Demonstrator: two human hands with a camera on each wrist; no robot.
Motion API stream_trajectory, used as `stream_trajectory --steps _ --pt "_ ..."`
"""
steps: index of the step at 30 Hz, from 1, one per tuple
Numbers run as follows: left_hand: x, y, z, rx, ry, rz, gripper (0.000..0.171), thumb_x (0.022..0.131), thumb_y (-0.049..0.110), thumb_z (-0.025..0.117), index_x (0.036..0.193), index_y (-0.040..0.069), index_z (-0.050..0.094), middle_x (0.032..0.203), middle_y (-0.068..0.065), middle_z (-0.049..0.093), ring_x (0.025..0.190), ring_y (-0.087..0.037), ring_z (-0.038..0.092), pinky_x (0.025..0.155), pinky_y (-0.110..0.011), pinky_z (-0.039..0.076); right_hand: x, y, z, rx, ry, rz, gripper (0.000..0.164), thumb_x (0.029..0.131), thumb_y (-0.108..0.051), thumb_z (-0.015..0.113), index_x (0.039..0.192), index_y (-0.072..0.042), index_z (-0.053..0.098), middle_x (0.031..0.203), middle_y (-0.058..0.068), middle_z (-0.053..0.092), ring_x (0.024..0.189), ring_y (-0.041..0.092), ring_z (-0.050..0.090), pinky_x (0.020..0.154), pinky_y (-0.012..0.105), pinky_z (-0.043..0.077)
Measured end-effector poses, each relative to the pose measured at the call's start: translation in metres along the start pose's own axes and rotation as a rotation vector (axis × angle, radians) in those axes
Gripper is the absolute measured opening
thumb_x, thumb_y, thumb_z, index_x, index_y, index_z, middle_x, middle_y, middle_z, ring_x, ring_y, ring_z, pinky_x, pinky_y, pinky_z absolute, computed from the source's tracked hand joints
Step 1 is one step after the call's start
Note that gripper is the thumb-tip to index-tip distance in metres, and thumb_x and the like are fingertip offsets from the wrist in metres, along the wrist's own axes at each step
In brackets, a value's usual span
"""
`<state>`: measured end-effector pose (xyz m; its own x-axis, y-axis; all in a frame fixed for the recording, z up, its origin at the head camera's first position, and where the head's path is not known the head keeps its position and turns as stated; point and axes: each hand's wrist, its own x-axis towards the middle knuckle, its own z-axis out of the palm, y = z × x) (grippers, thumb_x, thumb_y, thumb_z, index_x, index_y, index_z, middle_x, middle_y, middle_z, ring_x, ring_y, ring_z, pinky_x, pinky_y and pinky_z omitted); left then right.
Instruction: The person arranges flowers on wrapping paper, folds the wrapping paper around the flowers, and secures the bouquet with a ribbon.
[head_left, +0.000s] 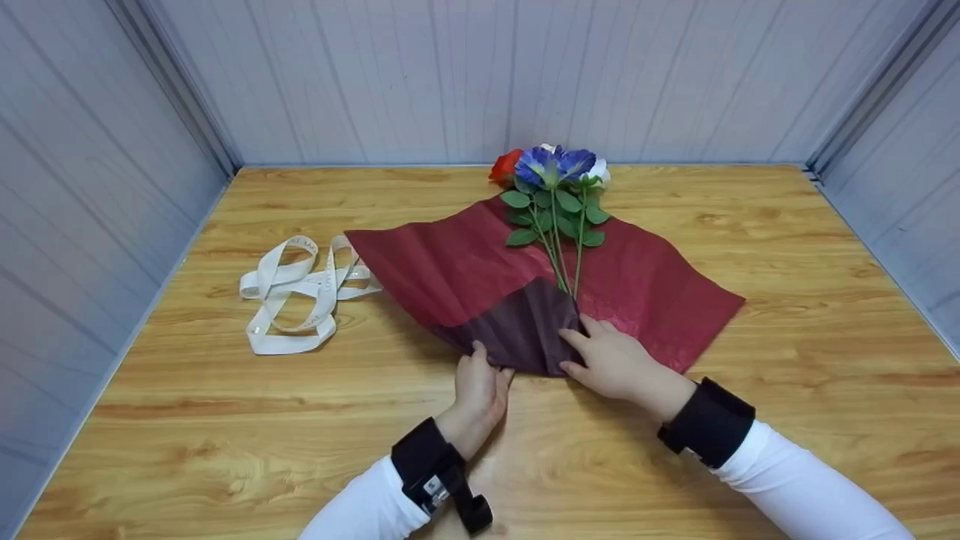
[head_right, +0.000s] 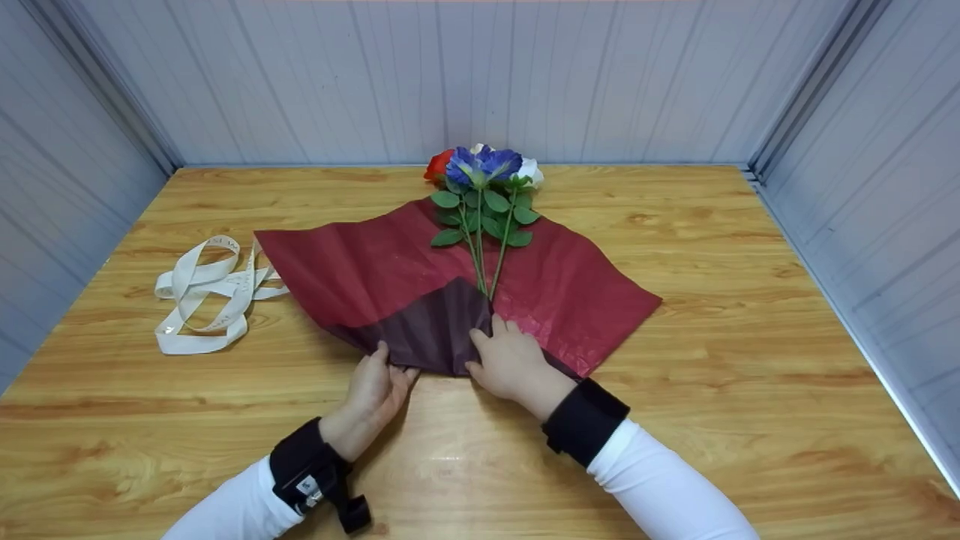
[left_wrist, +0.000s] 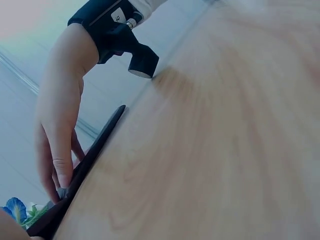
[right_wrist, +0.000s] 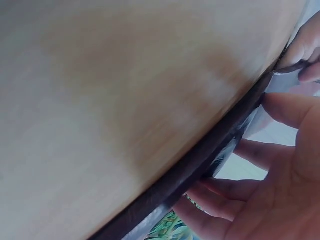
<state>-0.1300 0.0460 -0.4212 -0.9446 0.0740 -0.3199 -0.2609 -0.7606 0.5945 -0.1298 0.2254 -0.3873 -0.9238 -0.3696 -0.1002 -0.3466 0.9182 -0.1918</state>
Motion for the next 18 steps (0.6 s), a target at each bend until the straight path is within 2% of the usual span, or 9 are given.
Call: stream_trajectory --steps 6,10,18 --pt "0.001 0.002 0.000 -0.054 0.002 -0.016 0.056 0.104 0.032 0.009 0.148 -0.003 0.013 0.155 -0.019 0.020 0.144 -0.030 0.019 0.116 -0.043 0.020 0.000 -0.001 -0.001 -0.005 -0.006 0.005 0.048 0.093 -0.029 0.058 0.132 -0.002 0.053 0.135 0.034 0.043 0.123 0.048 0.044 0.095 0.056 0.042" --pt "0.002 0.008 -0.003 -0.098 0.019 -0.026 0.059 0.103 0.036 0.007 0.150 0.000 0.013 0.156 -0.017 0.018 0.145 -0.029 0.016 0.116 -0.043 0.019 0.000 -0.001 0.000 -0.004 -0.008 0.002 0.048 0.093 -0.030 0.058 0.133 -0.002 0.052 0.136 0.034 0.042 0.124 0.047 0.044 0.095 0.056 0.042" --pt "0.003 0.028 -0.011 -0.200 0.076 -0.026 0.060 0.102 0.040 0.004 0.152 0.007 0.001 0.159 -0.013 0.009 0.146 -0.025 0.011 0.117 -0.041 0.016 0.000 0.000 -0.004 0.010 -0.031 -0.008 0.048 0.093 -0.029 0.057 0.134 -0.004 0.051 0.137 0.033 0.042 0.125 0.046 0.043 0.096 0.055 0.042"
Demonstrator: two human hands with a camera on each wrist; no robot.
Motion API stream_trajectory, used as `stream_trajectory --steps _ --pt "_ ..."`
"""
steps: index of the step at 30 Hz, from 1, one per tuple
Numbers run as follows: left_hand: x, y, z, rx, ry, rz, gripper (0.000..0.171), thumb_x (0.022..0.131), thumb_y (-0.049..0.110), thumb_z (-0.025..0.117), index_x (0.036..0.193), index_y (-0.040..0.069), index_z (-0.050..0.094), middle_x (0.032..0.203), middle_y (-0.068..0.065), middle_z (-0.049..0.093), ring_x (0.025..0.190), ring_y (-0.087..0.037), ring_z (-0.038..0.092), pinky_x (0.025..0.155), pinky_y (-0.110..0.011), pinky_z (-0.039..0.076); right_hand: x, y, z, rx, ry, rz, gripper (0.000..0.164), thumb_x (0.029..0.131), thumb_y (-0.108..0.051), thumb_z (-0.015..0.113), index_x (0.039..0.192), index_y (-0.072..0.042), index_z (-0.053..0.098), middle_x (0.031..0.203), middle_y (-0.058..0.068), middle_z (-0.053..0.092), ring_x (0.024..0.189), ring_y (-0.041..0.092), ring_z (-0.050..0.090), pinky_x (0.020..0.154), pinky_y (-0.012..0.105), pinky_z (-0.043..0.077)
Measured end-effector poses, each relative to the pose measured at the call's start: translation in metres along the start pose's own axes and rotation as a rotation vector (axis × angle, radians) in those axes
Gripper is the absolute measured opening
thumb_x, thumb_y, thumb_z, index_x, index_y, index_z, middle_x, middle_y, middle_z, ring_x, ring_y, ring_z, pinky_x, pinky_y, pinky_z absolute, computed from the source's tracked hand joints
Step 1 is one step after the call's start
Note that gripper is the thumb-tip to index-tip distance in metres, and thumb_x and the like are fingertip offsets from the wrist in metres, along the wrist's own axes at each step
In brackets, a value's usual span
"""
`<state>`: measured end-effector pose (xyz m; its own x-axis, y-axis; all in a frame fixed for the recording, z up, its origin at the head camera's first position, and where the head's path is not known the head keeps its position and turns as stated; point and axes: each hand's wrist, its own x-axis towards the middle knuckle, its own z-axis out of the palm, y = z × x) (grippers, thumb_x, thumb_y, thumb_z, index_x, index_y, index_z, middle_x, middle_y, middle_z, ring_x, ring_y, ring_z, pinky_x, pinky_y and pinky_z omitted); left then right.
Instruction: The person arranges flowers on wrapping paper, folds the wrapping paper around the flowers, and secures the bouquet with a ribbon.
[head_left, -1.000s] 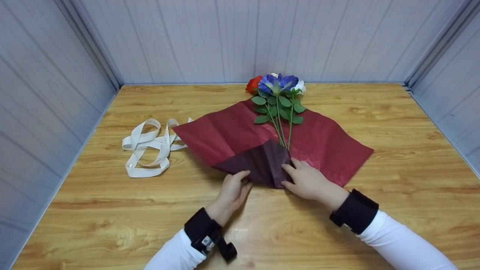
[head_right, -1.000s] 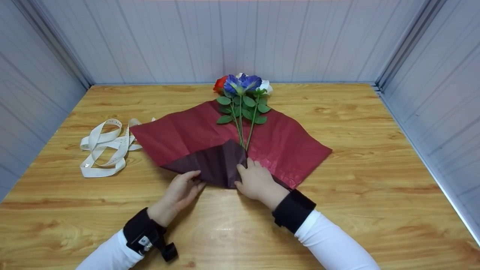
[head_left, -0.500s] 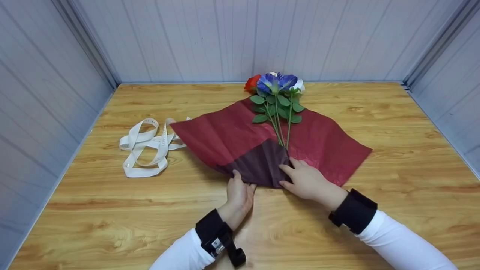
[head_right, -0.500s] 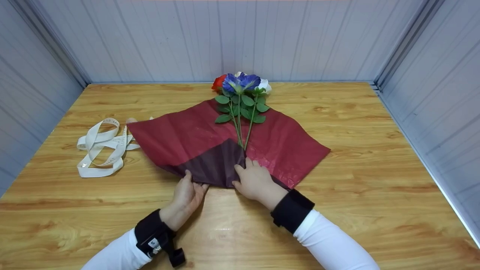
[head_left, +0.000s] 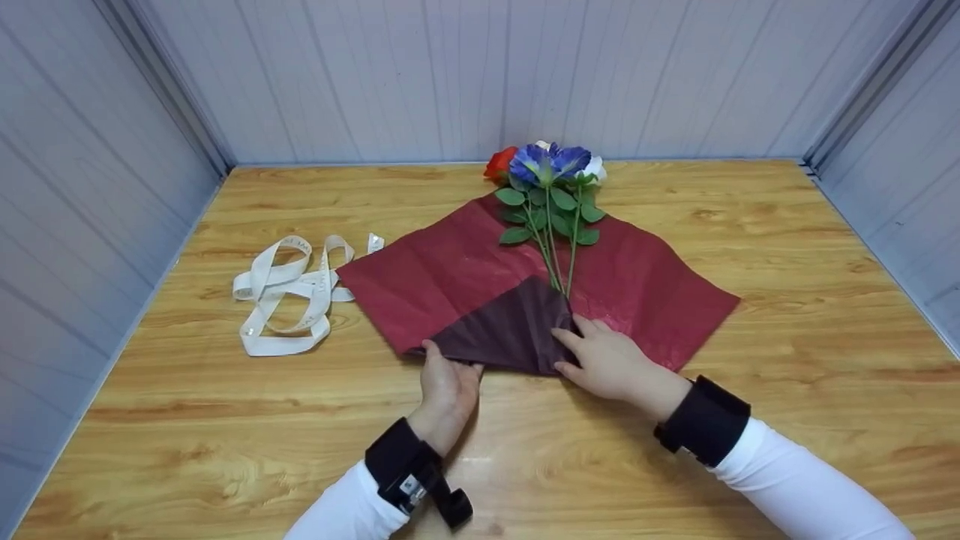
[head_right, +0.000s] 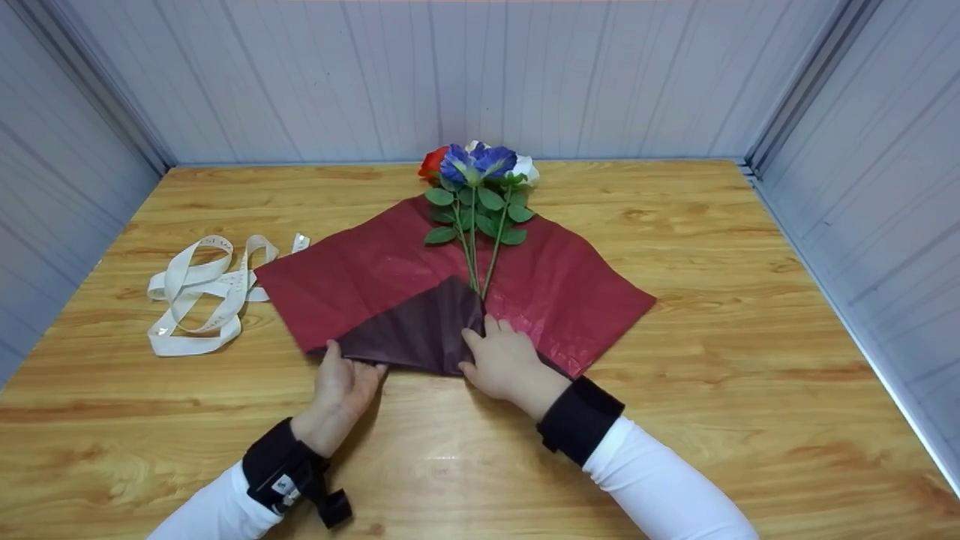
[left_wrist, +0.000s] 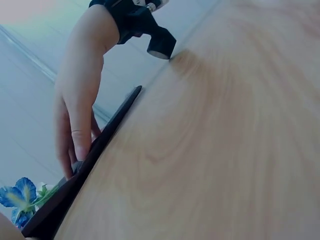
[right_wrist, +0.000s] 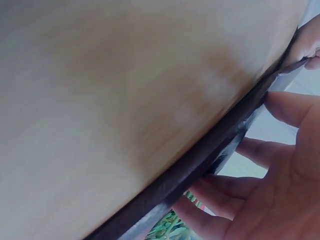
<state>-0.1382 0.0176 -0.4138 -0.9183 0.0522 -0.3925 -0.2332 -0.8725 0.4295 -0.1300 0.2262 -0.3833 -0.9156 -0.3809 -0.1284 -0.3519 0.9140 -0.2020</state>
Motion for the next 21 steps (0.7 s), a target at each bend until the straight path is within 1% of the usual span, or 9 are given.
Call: stream_trajectory --steps 4,7,9,11,13,15,16,18,21 --pt "0.000 0.010 -0.004 -0.018 -0.001 0.010 0.063 0.100 0.044 0.000 0.153 0.010 -0.002 0.159 -0.011 0.006 0.146 -0.024 0.008 0.118 -0.040 0.014 0.000 0.000 0.001 -0.009 -0.001 0.001 0.049 0.093 -0.030 0.057 0.134 -0.004 0.052 0.136 0.033 0.042 0.125 0.046 0.044 0.096 0.055 0.042" --pt "0.001 0.012 -0.004 0.025 -0.043 0.005 0.064 0.101 0.046 0.003 0.153 0.009 0.004 0.159 -0.011 0.010 0.146 -0.024 0.011 0.117 -0.040 0.015 0.000 0.000 0.000 -0.016 -0.001 0.002 0.049 0.093 -0.030 0.057 0.134 -0.004 0.052 0.136 0.033 0.043 0.125 0.046 0.044 0.096 0.055 0.042" --pt "0.000 0.008 0.000 0.081 -0.092 -0.026 0.060 0.104 0.040 0.012 0.152 0.006 0.008 0.158 -0.013 0.013 0.146 -0.025 0.013 0.117 -0.041 0.016 0.000 0.001 0.000 -0.019 0.001 0.004 0.049 0.094 -0.030 0.057 0.134 -0.003 0.052 0.136 0.034 0.043 0.124 0.046 0.044 0.096 0.055 0.042" --pt "-0.001 0.000 0.005 0.169 -0.137 -0.049 0.054 0.105 0.028 0.023 0.150 0.001 0.014 0.155 -0.018 0.019 0.144 -0.029 0.019 0.116 -0.042 0.021 -0.001 0.001 0.000 -0.023 0.006 0.003 0.049 0.093 -0.030 0.057 0.134 -0.003 0.052 0.136 0.034 0.043 0.124 0.046 0.044 0.096 0.055 0.042" --pt "-0.003 -0.010 0.010 0.254 -0.160 -0.054 0.048 0.102 0.012 0.031 0.146 -0.005 0.020 0.149 -0.022 0.028 0.139 -0.031 0.029 0.114 -0.043 0.025 -0.001 0.001 0.000 -0.026 0.016 0.001 0.048 0.093 -0.030 0.058 0.133 -0.003 0.052 0.135 0.034 0.043 0.124 0.046 0.045 0.095 0.055 0.042" --pt "-0.003 -0.019 0.015 0.314 -0.158 -0.041 0.045 0.098 0.001 0.033 0.141 -0.009 0.024 0.142 -0.023 0.036 0.131 -0.030 0.037 0.111 -0.043 0.030 -0.001 0.000 0.000 -0.030 0.025 0.002 0.048 0.093 -0.030 0.058 0.133 -0.003 0.053 0.135 0.034 0.044 0.123 0.046 0.045 0.095 0.054 0.043" --pt "-0.003 -0.023 0.017 0.344 -0.148 -0.027 0.043 0.097 -0.001 0.033 0.138 -0.010 0.025 0.138 -0.022 0.039 0.127 -0.030 0.041 0.110 -0.043 0.033 -0.001 -0.001 0.001 -0.032 0.029 0.001 0.048 0.093 -0.030 0.058 0.132 -0.003 0.053 0.135 0.034 0.044 0.123 0.046 0.046 0.094 0.054 0.043" --pt "-0.002 -0.028 0.020 0.385 -0.140 -0.012 0.041 0.096 -0.003 0.031 0.136 -0.010 0.026 0.136 -0.021 0.040 0.124 -0.028 0.043 0.109 -0.042 0.034 0.000 -0.002 0.002 -0.040 0.034 -0.001 0.049 0.093 -0.030 0.059 0.132 -0.003 0.053 0.134 0.035 0.044 0.122 0.046 0.046 0.093 0.054 0.044" --pt "-0.002 -0.032 0.025 0.470 -0.140 -0.003 0.041 0.098 0.002 0.031 0.137 -0.009 0.025 0.139 -0.023 0.037 0.128 -0.031 0.041 0.108 -0.042 0.033 0.000 -0.003 0.003 -0.052 0.043 -0.006 0.049 0.092 -0.031 0.060 0.131 -0.002 0.054 0.133 0.035 0.045 0.120 0.047 0.047 0.092 0.054 0.045"
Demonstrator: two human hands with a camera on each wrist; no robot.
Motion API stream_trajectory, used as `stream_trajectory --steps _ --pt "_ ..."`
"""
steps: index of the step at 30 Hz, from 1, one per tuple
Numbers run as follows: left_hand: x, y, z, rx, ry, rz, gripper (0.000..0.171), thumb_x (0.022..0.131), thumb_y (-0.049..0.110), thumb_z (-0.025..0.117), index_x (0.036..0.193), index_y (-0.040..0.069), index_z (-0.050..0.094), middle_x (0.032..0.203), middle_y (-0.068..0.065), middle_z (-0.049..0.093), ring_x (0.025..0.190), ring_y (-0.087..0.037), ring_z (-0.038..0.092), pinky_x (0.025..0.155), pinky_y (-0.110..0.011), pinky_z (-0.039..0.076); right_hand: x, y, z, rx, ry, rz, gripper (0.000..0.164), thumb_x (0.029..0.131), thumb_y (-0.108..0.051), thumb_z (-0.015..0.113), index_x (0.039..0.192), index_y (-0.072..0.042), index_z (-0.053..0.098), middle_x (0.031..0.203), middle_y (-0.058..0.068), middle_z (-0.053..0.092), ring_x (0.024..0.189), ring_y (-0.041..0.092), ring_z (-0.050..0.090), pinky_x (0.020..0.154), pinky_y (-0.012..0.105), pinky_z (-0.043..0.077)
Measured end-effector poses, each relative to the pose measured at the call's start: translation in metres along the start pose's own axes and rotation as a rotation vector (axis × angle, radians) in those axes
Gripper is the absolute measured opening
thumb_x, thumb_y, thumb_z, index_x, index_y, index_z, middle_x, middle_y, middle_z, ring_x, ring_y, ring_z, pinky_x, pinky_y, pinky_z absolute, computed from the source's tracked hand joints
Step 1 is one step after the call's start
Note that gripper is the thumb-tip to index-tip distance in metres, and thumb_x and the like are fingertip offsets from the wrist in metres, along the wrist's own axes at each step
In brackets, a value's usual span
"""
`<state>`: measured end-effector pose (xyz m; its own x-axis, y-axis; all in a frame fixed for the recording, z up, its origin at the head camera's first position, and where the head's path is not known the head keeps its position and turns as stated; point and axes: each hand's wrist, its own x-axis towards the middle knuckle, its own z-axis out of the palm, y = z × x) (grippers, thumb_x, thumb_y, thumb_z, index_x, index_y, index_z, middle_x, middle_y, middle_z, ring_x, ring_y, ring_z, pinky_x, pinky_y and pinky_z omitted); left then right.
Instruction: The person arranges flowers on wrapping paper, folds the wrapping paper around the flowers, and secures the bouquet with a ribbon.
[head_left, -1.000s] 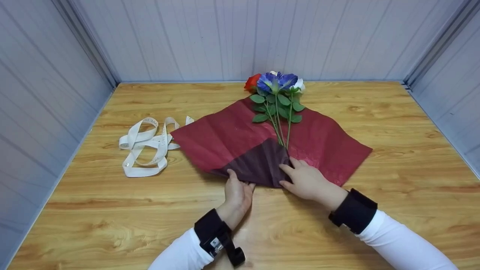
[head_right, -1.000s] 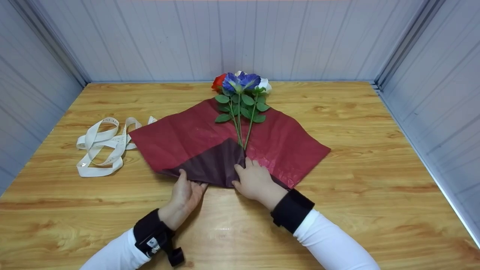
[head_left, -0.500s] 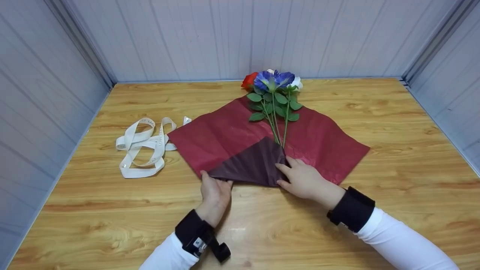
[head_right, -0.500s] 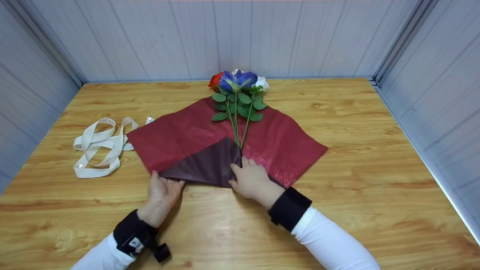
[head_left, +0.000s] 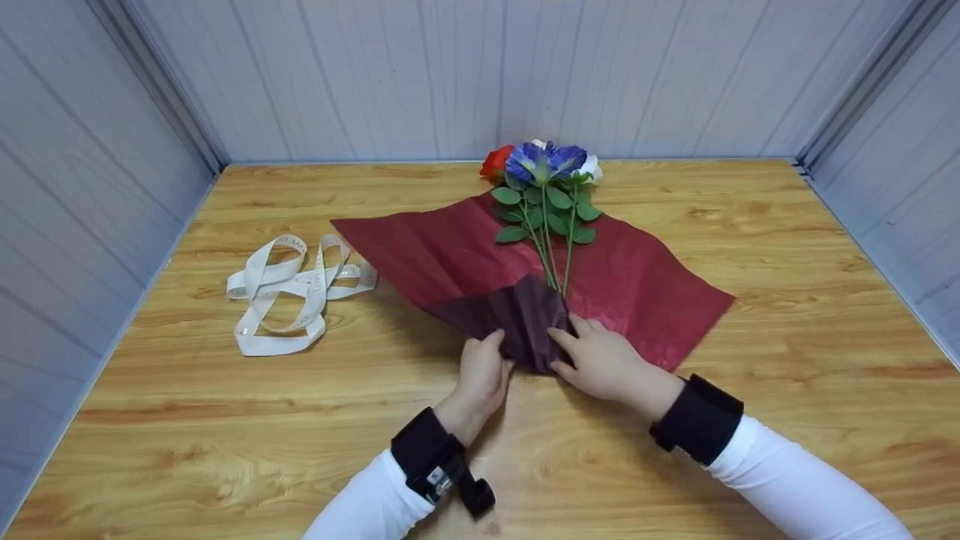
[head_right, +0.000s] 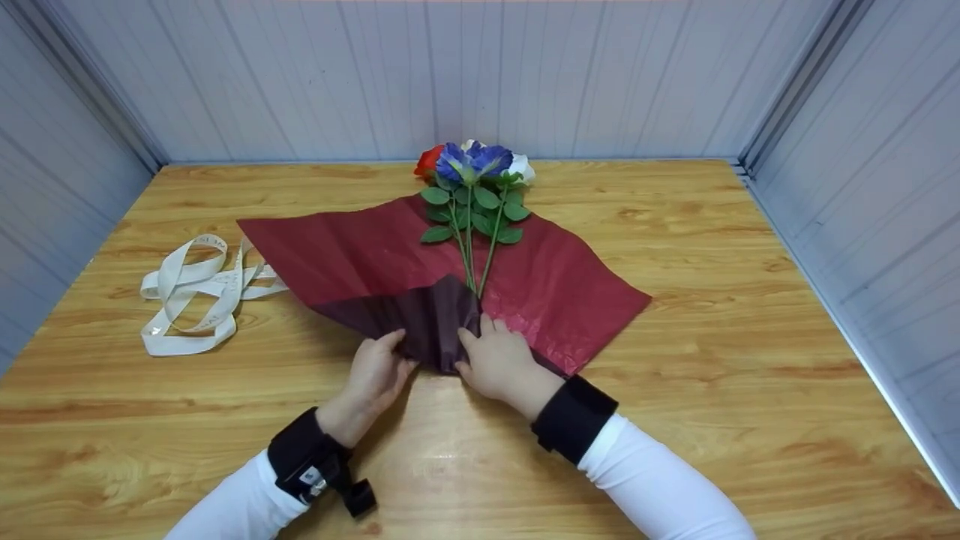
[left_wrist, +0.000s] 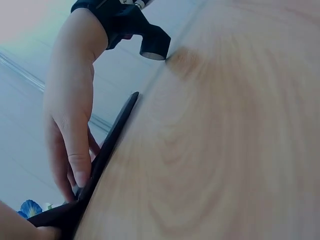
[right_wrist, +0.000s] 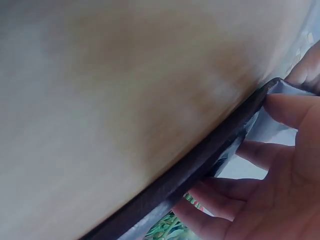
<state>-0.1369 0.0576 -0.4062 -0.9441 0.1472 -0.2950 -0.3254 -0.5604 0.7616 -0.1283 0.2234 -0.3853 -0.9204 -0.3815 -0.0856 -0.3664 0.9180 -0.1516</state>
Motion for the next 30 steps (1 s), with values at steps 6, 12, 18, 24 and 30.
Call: stream_trajectory --steps 6,12,18,24,30 --pt "0.000 0.001 0.011 0.388 -0.052 0.051 0.043 0.102 0.023 0.036 0.128 -0.011 0.039 0.132 -0.025 0.044 0.126 -0.032 0.041 0.108 -0.041 0.031 0.000 0.001 0.001 -0.002 0.011 0.000 0.049 0.091 -0.029 0.061 0.130 -0.002 0.055 0.132 0.036 0.046 0.119 0.047 0.048 0.091 0.055 0.045" --pt "0.005 -0.002 0.022 0.580 -0.264 0.174 0.045 0.104 0.020 0.029 0.138 -0.008 0.038 0.141 -0.024 0.043 0.133 -0.033 0.039 0.112 -0.040 0.029 -0.001 0.002 0.003 -0.017 0.046 -0.041 0.047 0.090 -0.026 0.062 0.127 0.002 0.056 0.128 0.036 0.048 0.115 0.049 0.050 0.089 0.055 0.046" --pt "0.010 -0.006 0.032 0.841 -0.335 0.171 0.051 0.104 0.022 0.031 0.146 -0.006 0.026 0.154 -0.028 0.009 0.144 -0.039 0.004 0.117 -0.049 0.006 -0.004 0.002 0.004 -0.023 0.087 -0.069 0.048 0.089 -0.021 0.062 0.127 0.007 0.055 0.124 0.037 0.050 0.110 0.049 0.051 0.084 0.056 0.048" --pt "0.013 -0.005 0.034 1.107 -0.440 0.129 0.052 0.101 0.029 0.037 0.149 0.010 0.028 0.153 -0.032 0.004 0.142 -0.047 -0.004 0.114 -0.058 0.004 -0.007 0.001 0.005 -0.002 0.138 -0.110 0.050 0.085 -0.018 0.064 0.120 0.017 0.055 0.121 0.036 0.054 0.112 0.049 0.051 0.091 0.054 0.044" --pt "0.016 -0.002 0.029 1.104 -0.487 0.063 0.051 0.103 0.031 0.032 0.149 0.010 0.028 0.156 -0.025 0.008 0.145 -0.039 -0.002 0.116 -0.053 0.003 -0.006 -0.004 0.005 -0.145 0.247 -0.089 0.042 0.082 -0.028 0.070 0.103 0.008 0.067 0.095 0.022 0.067 0.085 0.038 0.063 0.069 0.049 0.052"
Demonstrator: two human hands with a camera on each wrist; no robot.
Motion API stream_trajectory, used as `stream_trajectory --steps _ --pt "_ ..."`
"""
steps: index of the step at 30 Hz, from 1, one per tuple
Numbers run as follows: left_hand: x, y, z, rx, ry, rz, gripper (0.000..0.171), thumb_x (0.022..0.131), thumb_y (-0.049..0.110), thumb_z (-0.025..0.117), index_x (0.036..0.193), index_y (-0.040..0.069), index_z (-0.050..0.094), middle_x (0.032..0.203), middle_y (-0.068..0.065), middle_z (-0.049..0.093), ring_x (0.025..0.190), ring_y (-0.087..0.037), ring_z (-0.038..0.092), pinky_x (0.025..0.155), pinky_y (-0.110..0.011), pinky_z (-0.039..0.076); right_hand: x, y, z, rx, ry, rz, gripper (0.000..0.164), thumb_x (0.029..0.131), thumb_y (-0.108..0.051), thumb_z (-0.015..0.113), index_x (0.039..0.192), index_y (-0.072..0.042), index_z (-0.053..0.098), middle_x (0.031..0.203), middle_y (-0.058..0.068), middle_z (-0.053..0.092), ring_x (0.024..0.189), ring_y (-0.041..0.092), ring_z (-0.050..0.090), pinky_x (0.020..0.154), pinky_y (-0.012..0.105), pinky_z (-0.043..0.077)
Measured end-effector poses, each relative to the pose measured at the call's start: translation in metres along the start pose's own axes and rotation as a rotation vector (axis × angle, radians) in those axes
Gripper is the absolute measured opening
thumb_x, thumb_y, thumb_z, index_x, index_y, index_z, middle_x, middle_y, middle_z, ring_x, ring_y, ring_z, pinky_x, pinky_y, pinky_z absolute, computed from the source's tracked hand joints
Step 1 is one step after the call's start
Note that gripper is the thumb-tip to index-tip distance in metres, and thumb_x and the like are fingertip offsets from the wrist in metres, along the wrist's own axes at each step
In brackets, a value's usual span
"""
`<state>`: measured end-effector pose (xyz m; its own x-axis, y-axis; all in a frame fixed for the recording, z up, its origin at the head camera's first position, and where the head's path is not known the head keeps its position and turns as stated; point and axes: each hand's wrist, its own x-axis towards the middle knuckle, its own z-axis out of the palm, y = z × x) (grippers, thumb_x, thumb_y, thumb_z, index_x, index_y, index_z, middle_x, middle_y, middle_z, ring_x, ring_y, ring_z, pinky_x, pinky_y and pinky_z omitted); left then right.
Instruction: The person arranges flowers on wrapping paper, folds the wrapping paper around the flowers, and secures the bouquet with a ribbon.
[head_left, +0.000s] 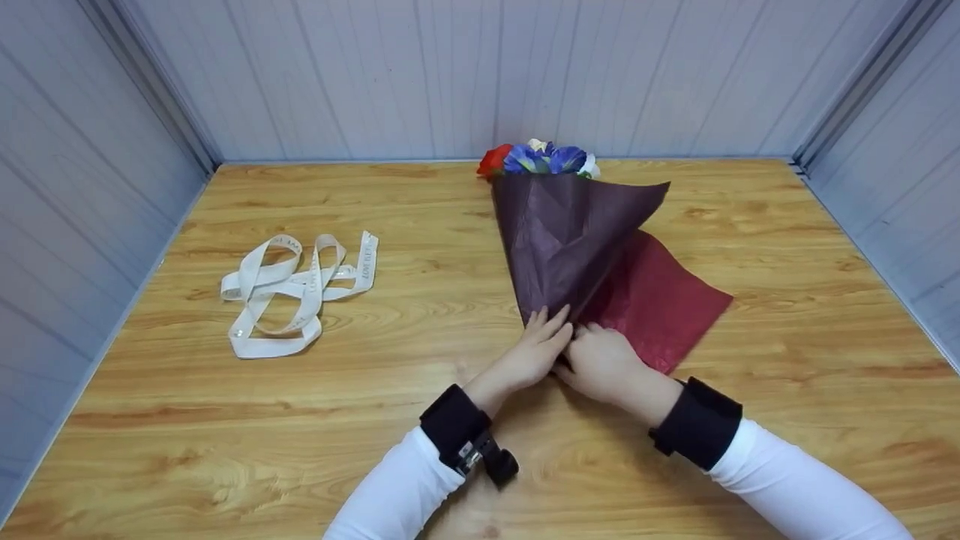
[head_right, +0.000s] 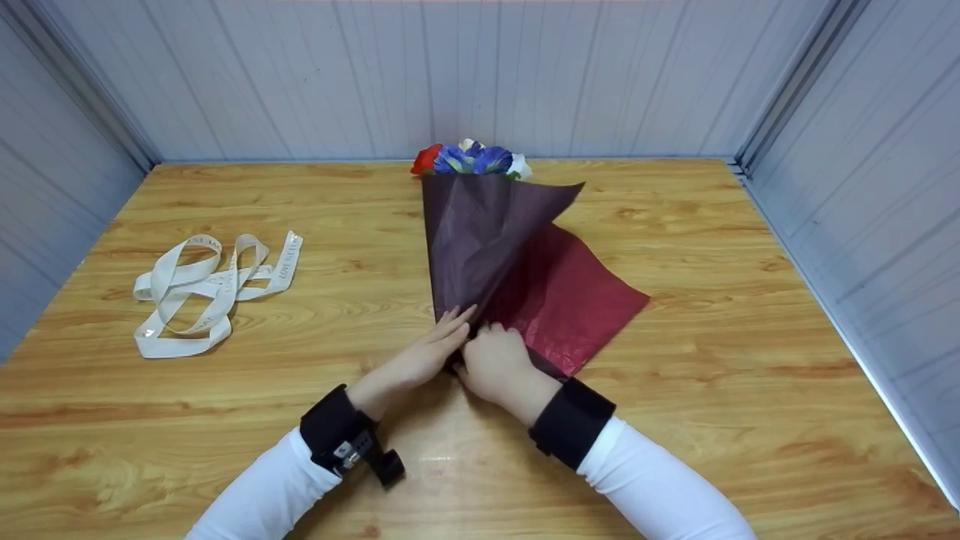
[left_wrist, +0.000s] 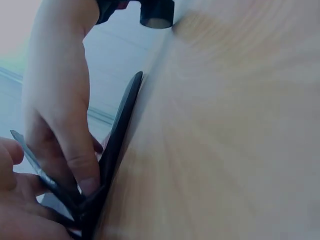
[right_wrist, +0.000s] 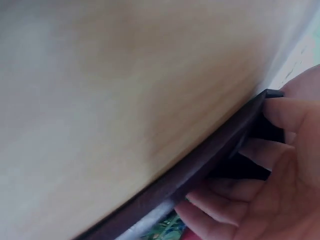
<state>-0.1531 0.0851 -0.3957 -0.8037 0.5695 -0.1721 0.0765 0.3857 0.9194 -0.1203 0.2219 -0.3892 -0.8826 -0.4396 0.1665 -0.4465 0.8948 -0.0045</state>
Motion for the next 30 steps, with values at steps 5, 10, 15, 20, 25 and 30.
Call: stream_trajectory --steps 5,10,15,20,25,30 --pt "0.000 -0.003 -0.004 0.005 0.001 0.004 0.050 0.104 0.029 0.029 0.146 0.001 0.032 0.156 -0.019 0.017 0.146 -0.033 0.007 0.118 -0.045 0.008 0.000 -0.007 -0.003 -0.197 0.186 -0.066 0.032 0.070 -0.035 0.079 0.071 -0.004 0.071 0.061 0.010 0.064 0.053 0.028 0.060 0.046 0.040 0.046" --pt "0.000 -0.006 -0.008 -0.047 0.047 0.019 0.048 0.105 0.025 0.026 0.140 -0.003 0.041 0.153 -0.020 0.026 0.144 -0.033 0.017 0.117 -0.042 0.013 0.001 -0.010 -0.004 -0.256 0.292 -0.135 0.038 0.059 -0.032 0.086 0.074 -0.004 0.065 0.066 0.008 0.061 0.061 0.025 0.057 0.054 0.035 0.043" --pt "-0.001 -0.010 -0.014 -0.055 0.060 0.041 0.046 0.105 0.023 0.027 0.138 -0.003 0.045 0.148 -0.020 0.035 0.141 -0.033 0.025 0.116 -0.041 0.019 0.002 -0.010 -0.003 -0.275 0.258 -0.101 0.060 0.057 -0.033 0.086 0.099 0.002 0.059 0.099 0.018 0.060 0.089 0.032 0.055 0.076 0.040 0.043" --pt "-0.005 -0.014 -0.022 0.121 -0.104 0.136 0.042 0.103 0.016 0.034 0.138 -0.005 0.043 0.151 -0.020 0.029 0.144 -0.035 0.017 0.117 -0.042 0.013 -0.002 -0.009 0.001 -0.118 -0.043 0.015 0.065 0.082 -0.030 0.070 0.124 0.015 0.049 0.129 0.033 0.049 0.118 0.044 0.048 0.100 0.051 0.039" --pt "-0.013 -0.011 -0.025 0.444 -0.321 0.167 0.052 0.103 0.022 0.035 0.146 -0.005 0.022 0.157 -0.018 0.010 0.146 -0.033 0.003 0.118 -0.042 0.005 -0.003 -0.005 -0.001 0.034 -0.308 0.079 0.064 0.096 -0.026 0.052 0.136 0.019 0.031 0.144 0.038 0.029 0.131 0.049 0.033 0.105 0.055 0.032" --pt "-0.025 -0.004 -0.017 0.777 -0.440 0.073 0.075 0.099 0.043 0.040 0.151 0.003 0.004 0.159 -0.012 -0.007 0.146 -0.025 -0.009 0.118 -0.039 0.002 0.001 0.001 -0.006 0.071 -0.385 0.052 0.062 0.097 -0.025 0.044 0.138 0.019 0.028 0.146 0.038 0.024 0.134 0.050 0.029 0.107 0.056 0.030"
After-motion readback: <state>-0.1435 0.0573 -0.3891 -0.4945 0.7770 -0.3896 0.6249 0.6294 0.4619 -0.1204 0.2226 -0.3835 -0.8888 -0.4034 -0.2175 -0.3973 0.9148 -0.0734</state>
